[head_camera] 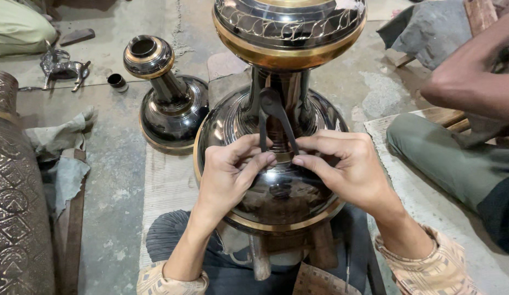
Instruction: The person sits on the floor and uses a small chisel and a hammer to engrave fine lines into the base of a polished metal vessel. They periodically use calipers to measure spacing between engraved lines and continue chiseling around the circumference.
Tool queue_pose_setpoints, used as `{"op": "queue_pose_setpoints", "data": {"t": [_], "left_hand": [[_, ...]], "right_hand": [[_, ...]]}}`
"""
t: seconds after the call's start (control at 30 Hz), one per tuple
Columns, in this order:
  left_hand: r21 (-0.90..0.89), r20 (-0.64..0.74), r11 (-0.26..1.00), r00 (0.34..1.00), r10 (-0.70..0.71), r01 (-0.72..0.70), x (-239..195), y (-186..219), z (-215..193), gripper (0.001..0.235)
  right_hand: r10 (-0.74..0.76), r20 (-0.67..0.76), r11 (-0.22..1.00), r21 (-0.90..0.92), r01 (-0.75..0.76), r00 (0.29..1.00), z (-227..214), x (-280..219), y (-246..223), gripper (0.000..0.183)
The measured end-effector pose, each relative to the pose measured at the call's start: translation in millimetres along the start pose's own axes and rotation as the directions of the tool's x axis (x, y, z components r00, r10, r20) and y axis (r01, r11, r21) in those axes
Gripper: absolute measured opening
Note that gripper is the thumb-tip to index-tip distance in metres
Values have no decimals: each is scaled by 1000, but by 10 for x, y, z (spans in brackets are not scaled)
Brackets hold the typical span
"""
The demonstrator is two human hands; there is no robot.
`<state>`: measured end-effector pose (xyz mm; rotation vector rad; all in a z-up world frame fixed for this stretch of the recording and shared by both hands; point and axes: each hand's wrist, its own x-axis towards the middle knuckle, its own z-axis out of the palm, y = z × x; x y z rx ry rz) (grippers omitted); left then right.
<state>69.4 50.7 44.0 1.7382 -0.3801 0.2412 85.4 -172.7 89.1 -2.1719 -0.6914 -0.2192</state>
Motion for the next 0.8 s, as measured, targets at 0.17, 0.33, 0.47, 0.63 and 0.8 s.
{"op": "queue_pose_setpoints", "data": {"t": [0.17, 0.33, 0.47, 0.63, 0.8], "left_hand": [[9, -14, 1000, 1000, 13, -12, 0, 31, 23, 21], [34, -15, 998, 998, 58, -58, -2, 56, 13, 24], [50, -21, 997, 998, 55, -54, 7, 76, 18, 25], [124, -10, 990, 998, 63, -62, 16, 102, 8, 22], [140, 6, 983, 993, 120, -119, 35, 132, 30, 23]], "right_hand": [[-13, -12, 1000, 21, 13, 1000, 3, 4, 14, 22], [-26, -13, 999, 22, 26, 1000, -1, 9, 19, 24], [-18, 0, 1000, 9, 18, 1000, -13, 22, 24, 24], [-36, 53, 999, 30, 34, 998, -77, 30, 53, 25], [-64, 76, 998, -6, 64, 995, -128, 15, 94, 24]]}}
